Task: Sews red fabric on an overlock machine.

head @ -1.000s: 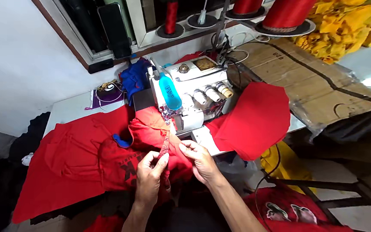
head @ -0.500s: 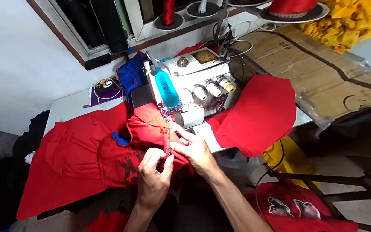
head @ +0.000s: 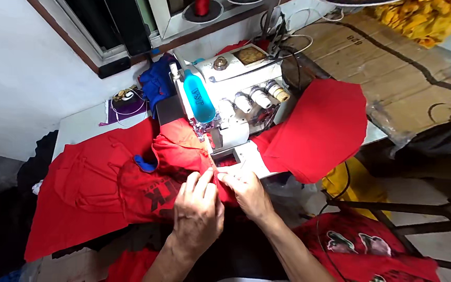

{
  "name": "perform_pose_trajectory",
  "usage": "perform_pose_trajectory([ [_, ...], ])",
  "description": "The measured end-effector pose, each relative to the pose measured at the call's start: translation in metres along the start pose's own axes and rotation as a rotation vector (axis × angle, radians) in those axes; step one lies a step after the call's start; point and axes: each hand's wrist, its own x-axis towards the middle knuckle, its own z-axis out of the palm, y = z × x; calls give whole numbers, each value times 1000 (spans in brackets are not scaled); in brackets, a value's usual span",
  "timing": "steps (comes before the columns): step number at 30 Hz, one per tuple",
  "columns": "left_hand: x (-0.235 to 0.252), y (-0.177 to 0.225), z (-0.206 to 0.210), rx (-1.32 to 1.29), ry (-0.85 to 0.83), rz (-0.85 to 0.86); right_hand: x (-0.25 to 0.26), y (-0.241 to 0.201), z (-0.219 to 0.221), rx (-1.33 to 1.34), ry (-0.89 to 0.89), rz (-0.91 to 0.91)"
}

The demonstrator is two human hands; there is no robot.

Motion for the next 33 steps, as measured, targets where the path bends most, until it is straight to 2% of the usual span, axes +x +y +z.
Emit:
perform_pose_trajectory([
  [3,-9,6,-7,-79,-77,62,10,4,-2,-23,-62,78],
  [6,-2,-6,-9,-243,45,-49,10,15,0,19,2,81],
  [8,11,-21,0,-109,96,-155,3,18,2,92,40,72],
  [10,19,-31,13,14,37,-213,0,17,4,150,62,76],
  [15,39,-50,17,26,-53,-221,12,13,12,274,89,102],
  [20,84,-111,18,-142,-91,-104,35,2,19,385,15,174],
  [22,91,-134,12,-214,-43,-96,33,3,21,445,22,155],
  [24,76,-145,-2,-204,46,-178,23,14,19,473,-17,119],
  [25,58,-149,-10,-159,60,-272,16,21,17,500,-66,104],
  [28,-16,-164,-17,-133,-96,-559,-3,41,15,530,-187,117],
  [30,-40,-168,-22,-111,-143,-601,-10,47,17,542,-229,118],
  [31,-38,-170,-35,-122,-109,-623,-13,46,18,562,-242,115],
  [33,-22,-181,-68,-132,76,-666,-22,43,18,586,-242,116],
])
